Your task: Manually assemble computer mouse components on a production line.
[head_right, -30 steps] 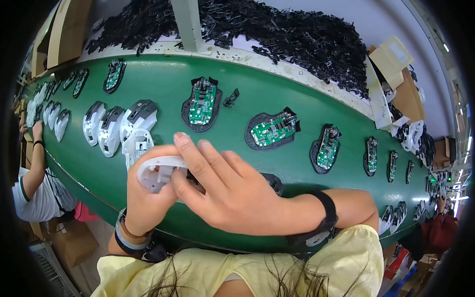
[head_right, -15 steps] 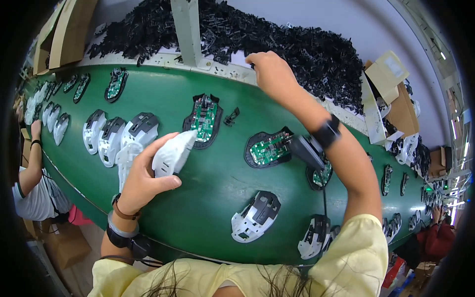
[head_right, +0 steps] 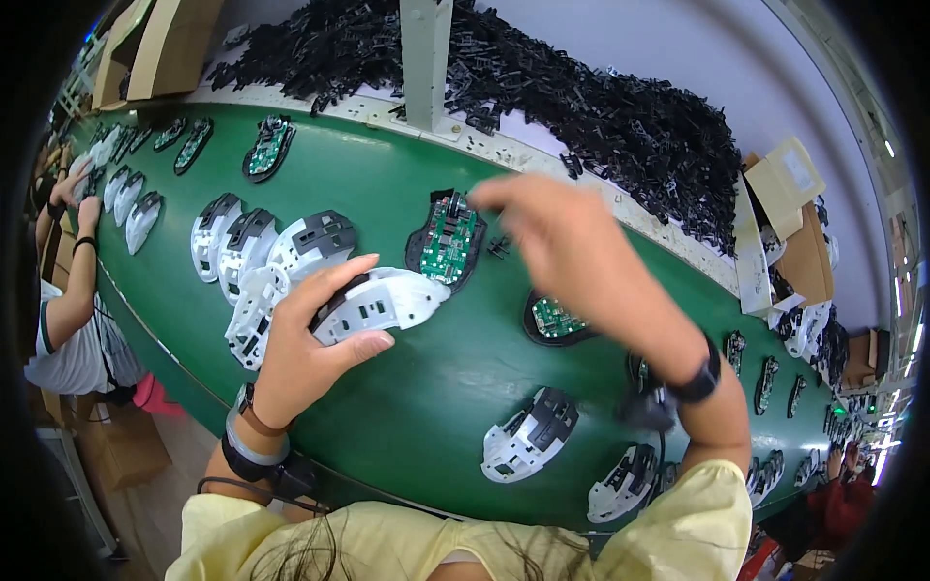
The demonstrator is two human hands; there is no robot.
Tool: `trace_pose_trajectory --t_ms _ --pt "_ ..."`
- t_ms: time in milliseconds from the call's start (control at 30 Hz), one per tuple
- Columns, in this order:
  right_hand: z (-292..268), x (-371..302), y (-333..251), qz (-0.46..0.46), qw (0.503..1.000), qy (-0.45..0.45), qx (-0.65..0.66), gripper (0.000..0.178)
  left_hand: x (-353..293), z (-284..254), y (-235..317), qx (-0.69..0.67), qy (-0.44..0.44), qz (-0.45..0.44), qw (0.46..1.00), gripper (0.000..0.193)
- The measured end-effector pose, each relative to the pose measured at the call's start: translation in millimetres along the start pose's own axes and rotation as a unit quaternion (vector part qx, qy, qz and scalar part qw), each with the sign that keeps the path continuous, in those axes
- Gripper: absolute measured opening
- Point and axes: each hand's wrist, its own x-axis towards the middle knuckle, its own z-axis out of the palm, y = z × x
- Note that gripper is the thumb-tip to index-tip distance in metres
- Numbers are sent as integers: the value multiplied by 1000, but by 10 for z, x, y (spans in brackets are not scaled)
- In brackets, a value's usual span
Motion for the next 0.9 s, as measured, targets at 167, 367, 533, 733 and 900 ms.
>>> trace_pose_trajectory --t_ms 167,367,533,733,900 --pt "209 -69 -717 -96 983 -70 138 29 -33 46 30 -13 -5 34 999 64" --pt "377 -97 -631 -135 983 -32 121 26 -62 36 49 22 5 7 1000 60" --pt "450 -90 -601 -76 988 32 134 30 -59 17 56 -78 23 -13 997 58" --pt "491 -46 -522 33 969 -54 240 38 -59 51 50 -239 32 -81 967 67" --pt "423 -35 -487 113 923 -155 333 51 -65 28 53 -380 33 -85 921 66"
